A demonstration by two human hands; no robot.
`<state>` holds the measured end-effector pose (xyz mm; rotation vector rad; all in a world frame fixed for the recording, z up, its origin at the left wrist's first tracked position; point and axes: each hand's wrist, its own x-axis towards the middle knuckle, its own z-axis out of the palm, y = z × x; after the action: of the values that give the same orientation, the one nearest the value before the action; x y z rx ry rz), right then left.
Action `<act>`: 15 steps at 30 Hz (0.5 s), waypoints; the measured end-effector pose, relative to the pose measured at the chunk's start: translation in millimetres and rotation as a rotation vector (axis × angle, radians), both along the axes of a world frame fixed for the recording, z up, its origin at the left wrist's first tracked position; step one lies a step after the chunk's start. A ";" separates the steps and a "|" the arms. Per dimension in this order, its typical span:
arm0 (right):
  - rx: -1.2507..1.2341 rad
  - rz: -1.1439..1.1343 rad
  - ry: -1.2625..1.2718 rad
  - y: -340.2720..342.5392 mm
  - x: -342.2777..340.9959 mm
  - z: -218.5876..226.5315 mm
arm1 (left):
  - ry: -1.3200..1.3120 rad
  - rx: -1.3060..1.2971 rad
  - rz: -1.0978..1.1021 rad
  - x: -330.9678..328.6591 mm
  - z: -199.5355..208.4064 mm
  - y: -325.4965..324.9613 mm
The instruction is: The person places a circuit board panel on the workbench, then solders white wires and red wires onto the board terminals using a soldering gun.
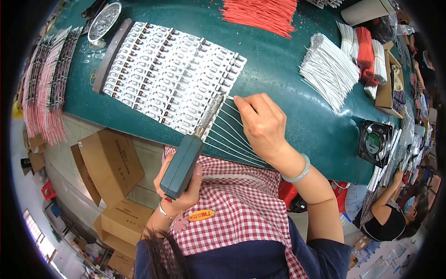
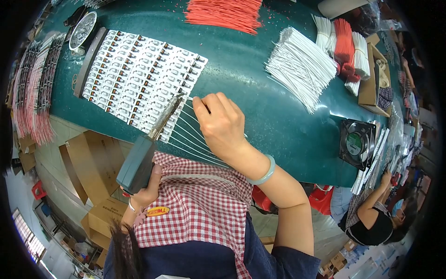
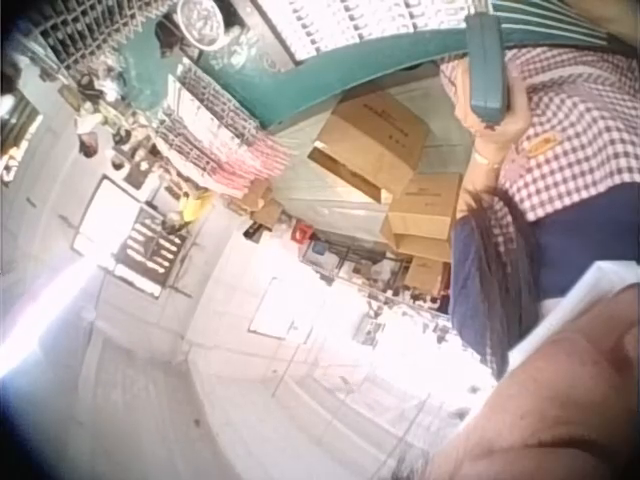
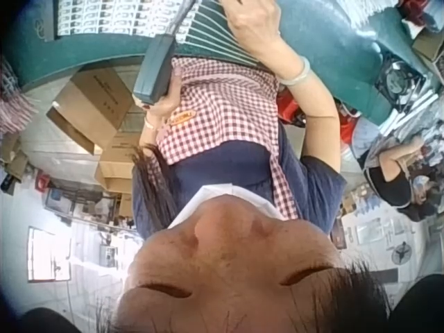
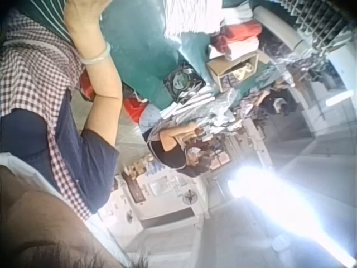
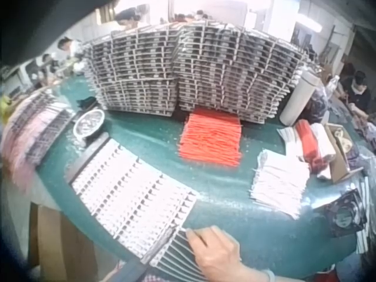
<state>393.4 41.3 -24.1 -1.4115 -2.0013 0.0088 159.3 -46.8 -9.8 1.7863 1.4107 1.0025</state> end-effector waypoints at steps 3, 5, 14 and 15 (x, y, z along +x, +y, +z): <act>-0.002 0.002 0.000 -0.1 0.4 0.0 | 0.011 -0.044 0.005 0.0 4.6 0.4; -0.002 0.002 -0.002 -0.1 0.2 -0.2 | 0.027 -0.020 -0.010 0.3 4.4 2.3; 0.011 -0.011 0.052 2.3 0.2 -2.7 | -0.008 -0.035 0.026 2.0 4.4 3.1; 0.002 -0.016 0.090 2.1 1.2 -1.1 | -0.008 -0.040 0.030 2.3 5.5 4.1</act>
<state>394.6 43.3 -25.2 -1.4014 -1.9157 0.0629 161.6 -42.7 -4.3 1.7354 1.4465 0.9884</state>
